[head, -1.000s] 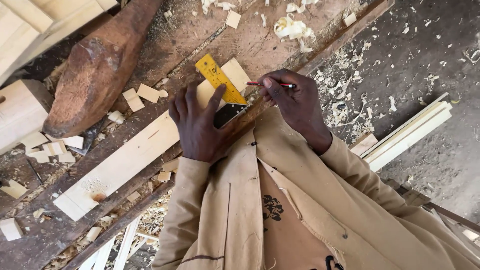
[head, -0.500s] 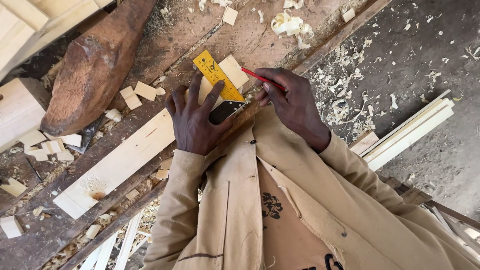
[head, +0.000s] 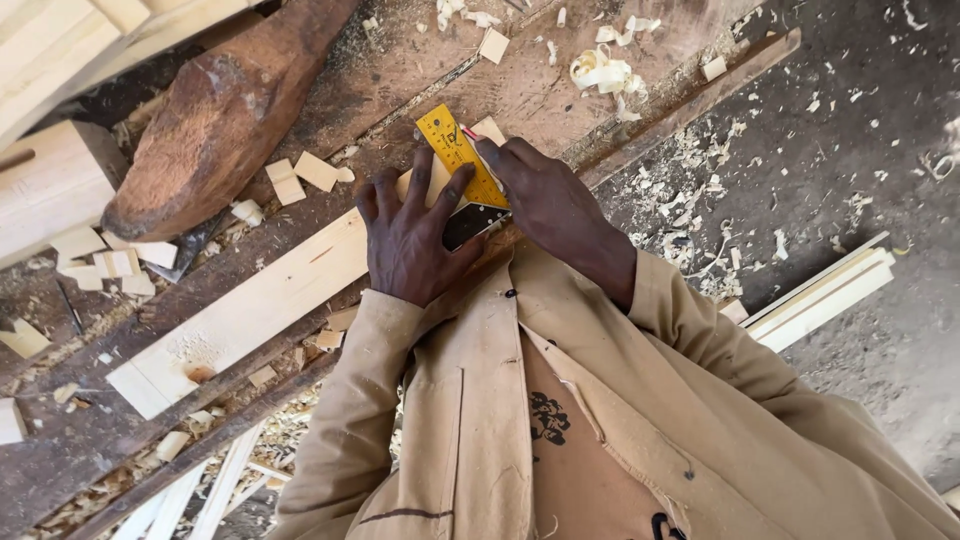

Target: The person uses a chisel and mallet to carve a groove into a small wooden block, then measures and marks the block with a try square and pencil. Finally, the person uses a hand saw to cut the block along the marked line.

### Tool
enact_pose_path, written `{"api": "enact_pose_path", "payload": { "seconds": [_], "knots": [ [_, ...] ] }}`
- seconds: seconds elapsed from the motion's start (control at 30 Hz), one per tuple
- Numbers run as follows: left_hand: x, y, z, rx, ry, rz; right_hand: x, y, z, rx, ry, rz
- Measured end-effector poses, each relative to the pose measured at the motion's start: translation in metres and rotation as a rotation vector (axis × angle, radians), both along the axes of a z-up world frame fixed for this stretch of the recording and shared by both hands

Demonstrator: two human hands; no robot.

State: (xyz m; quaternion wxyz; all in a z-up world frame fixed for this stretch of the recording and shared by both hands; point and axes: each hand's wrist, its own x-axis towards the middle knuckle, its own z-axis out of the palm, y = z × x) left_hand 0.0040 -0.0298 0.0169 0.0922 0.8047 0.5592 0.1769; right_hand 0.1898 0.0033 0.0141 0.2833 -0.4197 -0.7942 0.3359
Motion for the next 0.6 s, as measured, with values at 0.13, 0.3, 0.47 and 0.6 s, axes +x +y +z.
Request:
{"api": "enact_pose_path", "payload": {
  "seconds": [0.13, 0.3, 0.47, 0.6],
  "knots": [
    [-0.002, 0.000, -0.006, 0.011, -0.007, 0.018, 0.008, -0.016, 0.047, -0.026, -0.191, 0.074],
    [-0.001, -0.001, -0.004, 0.016, -0.021, 0.027, 0.024, -0.034, 0.077, -0.304, -0.341, 0.078],
    [0.000, 0.001, -0.016, 0.079, -0.036, 0.052, 0.007, -0.032, 0.039, -0.340, -0.414, -0.264],
    [0.003, 0.000, -0.021, 0.090, -0.129, 0.065, -0.008, -0.025, 0.013, -0.671, 0.036, -0.413]
  ]
}}
